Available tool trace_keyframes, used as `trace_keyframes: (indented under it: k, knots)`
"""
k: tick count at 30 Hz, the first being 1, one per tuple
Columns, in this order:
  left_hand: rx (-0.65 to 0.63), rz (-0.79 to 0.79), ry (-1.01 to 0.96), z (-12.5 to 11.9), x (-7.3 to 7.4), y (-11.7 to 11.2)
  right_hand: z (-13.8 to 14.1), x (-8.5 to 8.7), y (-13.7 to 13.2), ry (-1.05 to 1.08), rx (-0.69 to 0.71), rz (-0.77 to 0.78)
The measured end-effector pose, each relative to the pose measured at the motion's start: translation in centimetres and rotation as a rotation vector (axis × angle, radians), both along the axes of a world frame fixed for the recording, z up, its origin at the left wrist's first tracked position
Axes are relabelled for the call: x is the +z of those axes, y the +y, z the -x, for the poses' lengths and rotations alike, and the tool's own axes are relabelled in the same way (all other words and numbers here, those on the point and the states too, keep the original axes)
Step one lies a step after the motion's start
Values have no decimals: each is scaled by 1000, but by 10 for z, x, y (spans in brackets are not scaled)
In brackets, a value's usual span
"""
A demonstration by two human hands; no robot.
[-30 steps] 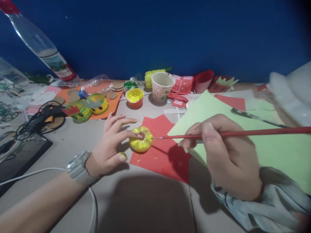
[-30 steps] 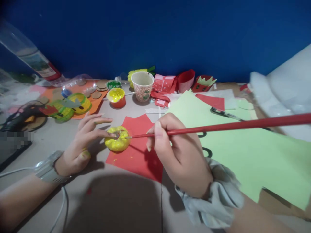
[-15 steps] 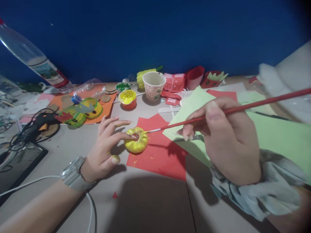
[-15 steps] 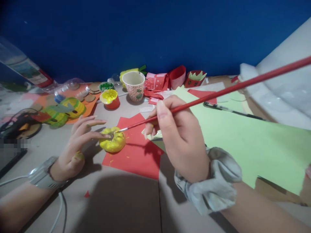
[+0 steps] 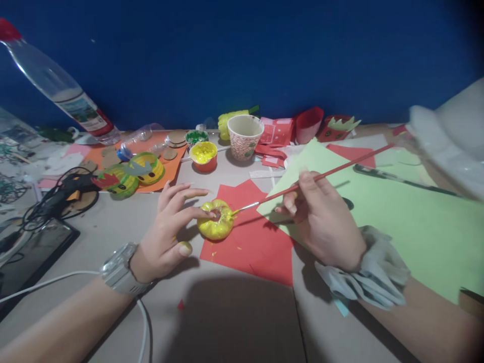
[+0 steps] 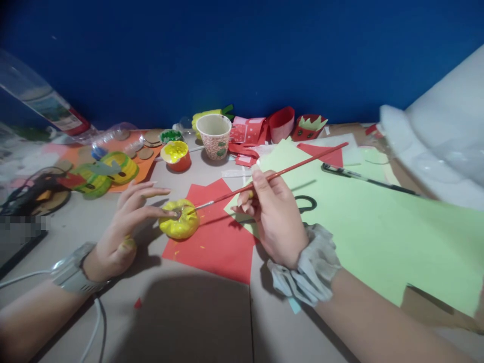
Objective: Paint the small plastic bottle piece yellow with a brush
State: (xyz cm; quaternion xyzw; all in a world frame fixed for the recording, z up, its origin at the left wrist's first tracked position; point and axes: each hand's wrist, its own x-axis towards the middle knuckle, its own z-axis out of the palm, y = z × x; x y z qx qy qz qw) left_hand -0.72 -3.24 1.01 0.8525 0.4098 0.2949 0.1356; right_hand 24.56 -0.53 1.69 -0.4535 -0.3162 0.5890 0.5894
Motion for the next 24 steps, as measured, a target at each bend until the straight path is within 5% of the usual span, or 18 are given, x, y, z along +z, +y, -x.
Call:
trace_keyframes:
  k: [9,24]
  knots:
    - [-1,8,-10,0,0,-1,4,-15,-2,31,53,52]
    - [6,12,-3,0,0,0,4,-16,-9,-68,72,-14]
